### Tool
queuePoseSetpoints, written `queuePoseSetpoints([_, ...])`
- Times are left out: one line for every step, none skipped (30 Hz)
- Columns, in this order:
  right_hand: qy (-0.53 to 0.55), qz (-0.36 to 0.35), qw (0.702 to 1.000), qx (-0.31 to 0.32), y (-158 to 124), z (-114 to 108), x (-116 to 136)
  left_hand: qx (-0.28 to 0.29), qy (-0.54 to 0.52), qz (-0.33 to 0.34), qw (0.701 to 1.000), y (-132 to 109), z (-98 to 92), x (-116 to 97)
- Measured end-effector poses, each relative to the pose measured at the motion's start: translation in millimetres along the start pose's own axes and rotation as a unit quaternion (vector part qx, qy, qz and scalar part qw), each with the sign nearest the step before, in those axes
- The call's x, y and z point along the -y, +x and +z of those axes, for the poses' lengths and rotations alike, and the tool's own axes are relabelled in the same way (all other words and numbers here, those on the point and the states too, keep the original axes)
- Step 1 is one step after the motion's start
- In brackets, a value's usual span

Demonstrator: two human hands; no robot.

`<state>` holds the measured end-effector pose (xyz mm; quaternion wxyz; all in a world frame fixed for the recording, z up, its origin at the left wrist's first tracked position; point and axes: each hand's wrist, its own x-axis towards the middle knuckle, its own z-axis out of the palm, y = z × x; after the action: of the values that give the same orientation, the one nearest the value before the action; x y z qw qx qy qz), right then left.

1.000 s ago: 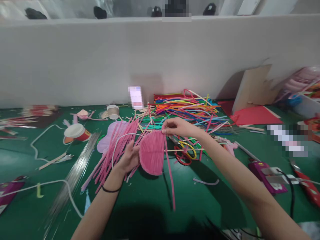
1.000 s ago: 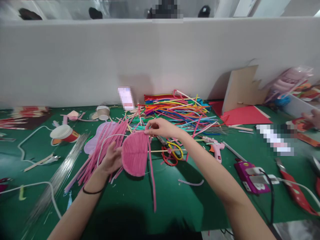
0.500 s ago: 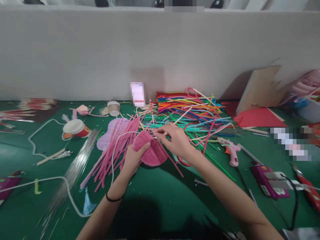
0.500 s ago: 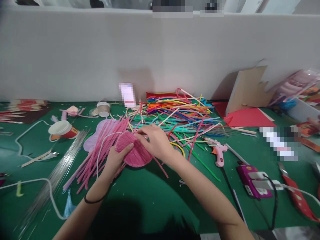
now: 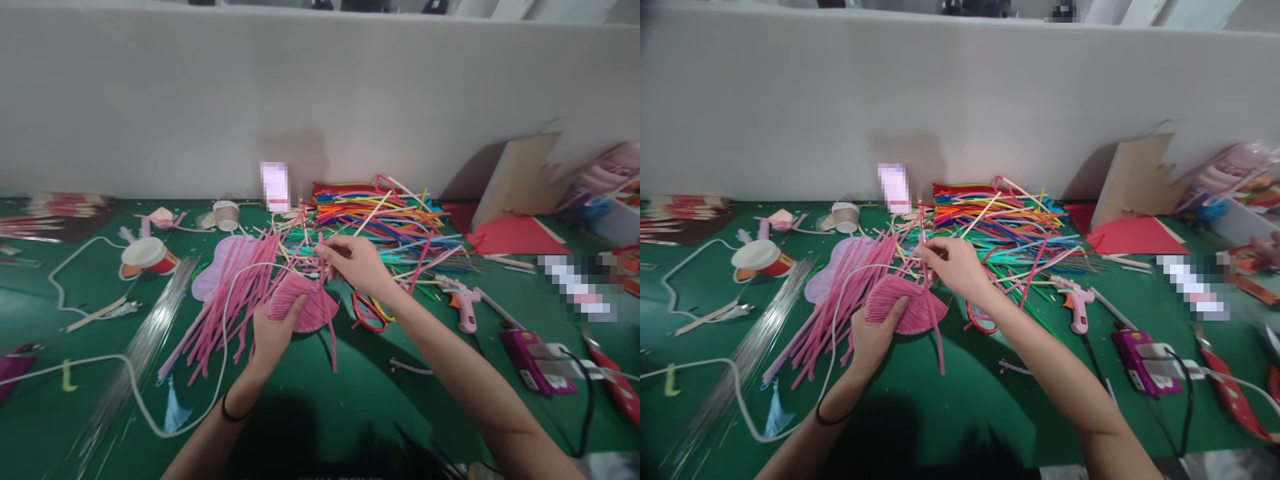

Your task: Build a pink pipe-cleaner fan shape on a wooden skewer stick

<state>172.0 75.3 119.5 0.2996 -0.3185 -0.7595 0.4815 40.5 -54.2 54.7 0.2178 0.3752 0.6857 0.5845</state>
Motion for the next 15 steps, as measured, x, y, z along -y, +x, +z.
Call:
queuePoseSetpoints([0.005, -0.001, 1.0, 0.007, -0.2, 1.4, 0.6, 0.01, -0.002, -0.006, 1.0, 0.6, 0.3, 1.6])
queuePoseSetpoints([0.006, -0.003, 1.0, 0.013, -0.7, 2.8, 1.6, 0.018, -0.01, -0.016, 1.0, 1.5, 0.8, 3.8])
queuePoseSetpoints([-0.001, -0.004, 1.0, 0.014, -1.7, 3.9, 3.0, 0.019, -0.023, -0.027, 0.999, 2.6, 1.4, 6.6])
queuePoseSetpoints([-0.017, -0.006, 1.0, 0.008, -3.4, 4.5, 4.6, 0.014, -0.041, -0.04, 0.998, 3.9, 2.1, 10.0])
queuePoseSetpoints([-0.039, -0.008, 0.999, -0.007, -5.9, 4.4, 6.0, 0.003, -0.062, -0.053, 0.997, 5.5, 2.7, 13.7])
queuePoseSetpoints([-0.067, -0.013, 0.997, -0.026, -9.5, 3.5, 6.9, -0.012, -0.084, -0.065, 0.994, 7.3, 3.3, 17.6])
queuePoseSetpoints([-0.099, -0.019, 0.994, -0.044, -14.0, 2.0, 6.9, -0.029, -0.105, -0.074, 0.991, 9.3, 3.6, 21.6])
queuePoseSetpoints([-0.137, -0.024, 0.989, -0.056, -19.6, 0.0, 5.7, -0.045, -0.125, -0.081, 0.988, 11.5, 3.8, 25.3])
queuePoseSetpoints([-0.181, -0.028, 0.981, -0.056, -25.9, -2.4, 3.3, -0.057, -0.143, -0.083, 0.985, 13.7, 3.7, 28.6])
queuePoseSetpoints([-0.235, -0.021, 0.971, -0.036, -32.6, -4.8, -0.4, -0.068, -0.16, -0.082, 0.981, 15.7, 3.5, 31.4])
queuePoseSetpoints([-0.292, -0.004, 0.956, -0.004, -39.5, -7.0, -5.0, -0.076, -0.176, -0.077, 0.979, 17.6, 3.2, 33.7])
queuePoseSetpoints([-0.346, 0.014, 0.937, 0.031, -46.0, -8.9, -9.9, -0.081, -0.191, -0.07, 0.976, 19.2, 3.0, 35.6])
queuePoseSetpoints([-0.394, 0.032, 0.916, 0.066, -51.7, -10.4, -14.8, -0.084, -0.205, -0.064, 0.973, 20.4, 2.8, 37.1])
queuePoseSetpoints([-0.433, 0.043, 0.895, 0.094, -56.4, -11.4, -19.0, -0.087, -0.216, -0.061, 0.97, 21.3, 2.8, 38.3])
queuePoseSetpoints([-0.464, 0.049, 0.877, 0.113, -59.7, -12.1, -22.2, -0.088, -0.226, -0.062, 0.968, 21.8, 2.8, 39.5])
